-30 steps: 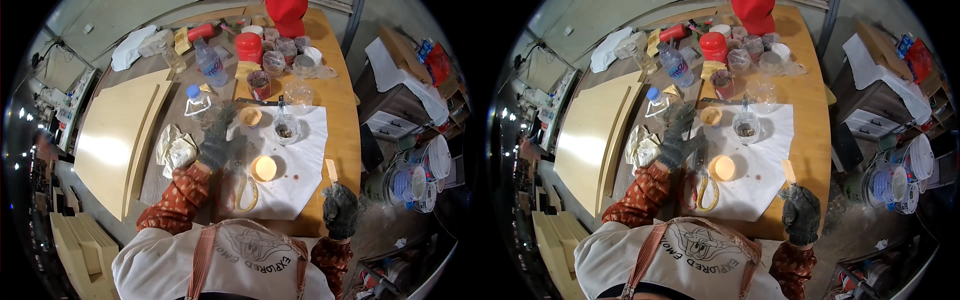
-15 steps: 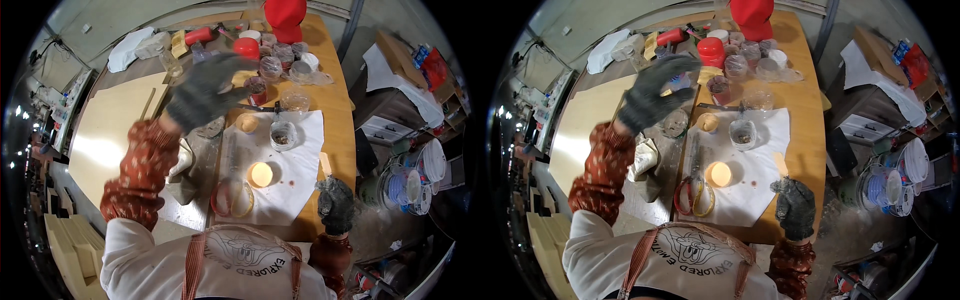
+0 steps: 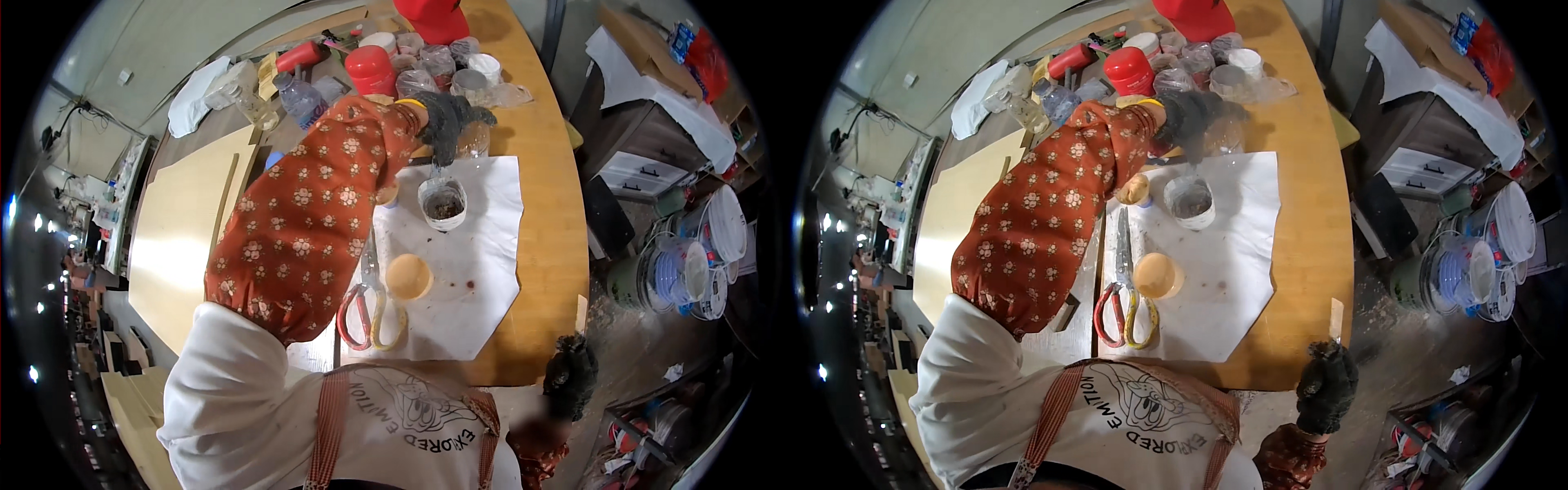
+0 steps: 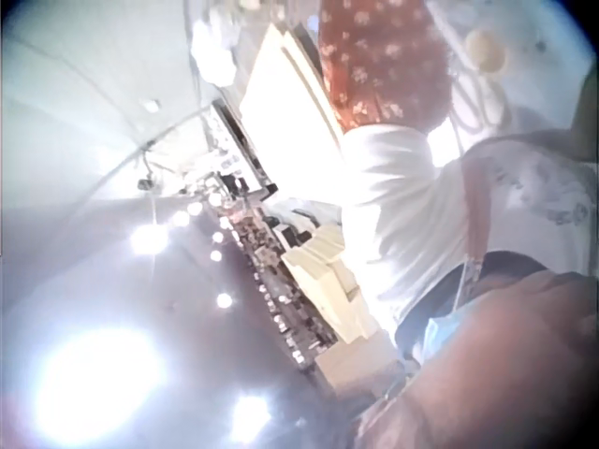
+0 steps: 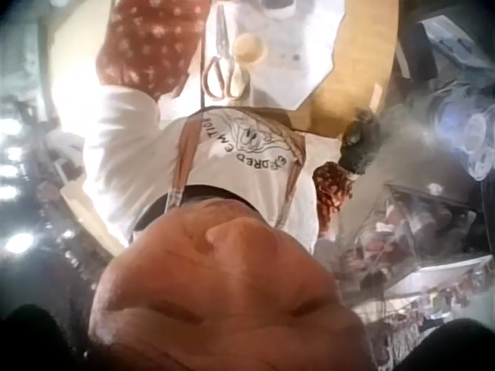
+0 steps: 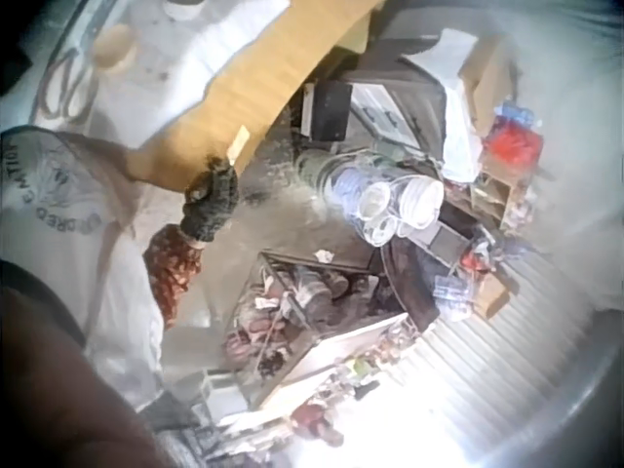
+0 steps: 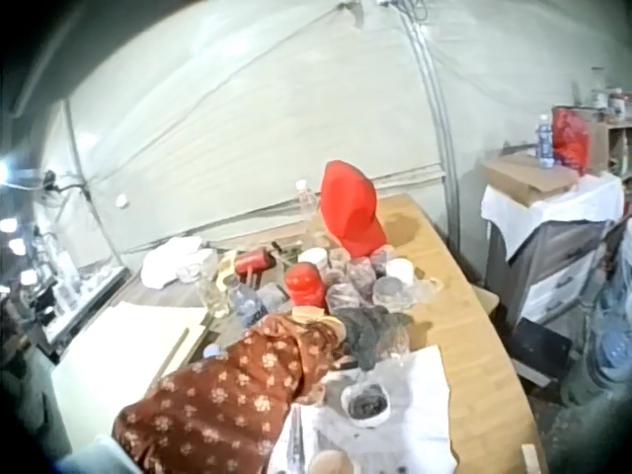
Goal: The person mixes a wood filler paste in a small cup with a wooden stick, applies the mixture to the edge and corner of a wooden panel, and then wipes the area with a cloth and a sponge.
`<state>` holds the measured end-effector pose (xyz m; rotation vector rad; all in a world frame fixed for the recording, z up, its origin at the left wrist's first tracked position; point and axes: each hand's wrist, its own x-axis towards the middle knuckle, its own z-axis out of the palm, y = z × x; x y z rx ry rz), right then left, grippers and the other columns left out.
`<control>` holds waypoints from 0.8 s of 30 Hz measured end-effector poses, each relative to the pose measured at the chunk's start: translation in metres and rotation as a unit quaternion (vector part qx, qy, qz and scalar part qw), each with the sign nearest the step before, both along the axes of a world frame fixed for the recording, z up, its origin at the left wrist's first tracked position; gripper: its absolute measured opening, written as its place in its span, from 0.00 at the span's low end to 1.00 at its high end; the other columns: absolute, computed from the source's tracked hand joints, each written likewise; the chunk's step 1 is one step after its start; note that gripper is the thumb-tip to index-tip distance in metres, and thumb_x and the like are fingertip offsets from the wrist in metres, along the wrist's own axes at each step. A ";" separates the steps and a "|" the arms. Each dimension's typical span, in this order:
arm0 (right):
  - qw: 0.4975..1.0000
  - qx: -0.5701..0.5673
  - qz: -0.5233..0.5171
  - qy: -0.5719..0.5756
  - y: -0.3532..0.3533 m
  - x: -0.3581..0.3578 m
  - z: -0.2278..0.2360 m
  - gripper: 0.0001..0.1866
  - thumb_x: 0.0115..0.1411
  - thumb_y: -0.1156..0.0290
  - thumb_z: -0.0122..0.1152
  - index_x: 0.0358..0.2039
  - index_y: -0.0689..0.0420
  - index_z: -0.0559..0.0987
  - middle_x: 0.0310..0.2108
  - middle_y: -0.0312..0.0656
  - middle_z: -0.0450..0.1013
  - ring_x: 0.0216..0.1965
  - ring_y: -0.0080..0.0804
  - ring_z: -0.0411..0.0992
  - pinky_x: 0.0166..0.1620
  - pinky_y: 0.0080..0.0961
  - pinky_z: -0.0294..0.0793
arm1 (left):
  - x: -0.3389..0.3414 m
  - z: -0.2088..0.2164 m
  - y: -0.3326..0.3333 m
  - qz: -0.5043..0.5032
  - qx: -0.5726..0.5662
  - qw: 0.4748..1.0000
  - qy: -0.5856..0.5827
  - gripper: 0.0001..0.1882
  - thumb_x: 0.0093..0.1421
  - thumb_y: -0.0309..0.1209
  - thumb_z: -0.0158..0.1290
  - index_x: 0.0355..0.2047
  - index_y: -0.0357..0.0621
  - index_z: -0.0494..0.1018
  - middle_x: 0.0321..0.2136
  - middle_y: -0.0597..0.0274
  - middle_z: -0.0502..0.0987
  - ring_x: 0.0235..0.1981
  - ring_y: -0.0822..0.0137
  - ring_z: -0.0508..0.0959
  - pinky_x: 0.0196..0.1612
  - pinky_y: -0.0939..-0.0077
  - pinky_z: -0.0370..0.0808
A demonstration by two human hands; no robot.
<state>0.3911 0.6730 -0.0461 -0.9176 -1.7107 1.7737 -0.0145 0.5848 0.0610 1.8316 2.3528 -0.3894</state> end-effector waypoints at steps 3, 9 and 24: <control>0.994 -0.109 -0.001 0.022 -0.001 0.000 0.001 0.13 0.58 0.68 0.44 0.27 0.65 0.72 0.11 0.34 0.60 0.10 0.18 0.56 0.14 0.14 0.52 | 0.002 0.034 -0.030 0.015 0.032 0.999 -0.022 0.43 0.32 0.32 0.64 0.52 0.53 0.58 0.49 0.55 0.62 0.51 0.55 0.64 0.51 0.61 0.64; 0.931 0.353 0.093 0.022 0.015 -0.025 0.013 0.10 0.58 0.70 0.44 0.34 0.64 0.70 0.17 0.36 0.63 0.14 0.20 0.59 0.18 0.16 0.59 | 0.008 0.083 -0.087 0.040 0.101 0.989 -0.099 0.46 0.30 0.33 0.65 0.53 0.53 0.58 0.49 0.55 0.62 0.51 0.55 0.64 0.51 0.61 0.63; 0.935 -0.267 0.207 0.109 0.004 -0.024 0.019 0.12 0.52 0.80 0.50 0.39 0.60 0.70 0.25 0.43 0.69 0.26 0.30 0.70 0.24 0.22 0.69 | 0.044 0.023 -0.117 0.062 0.080 0.995 -0.003 0.41 0.35 0.37 0.61 0.52 0.51 0.58 0.40 0.51 0.69 0.38 0.52 0.72 0.41 0.63 0.70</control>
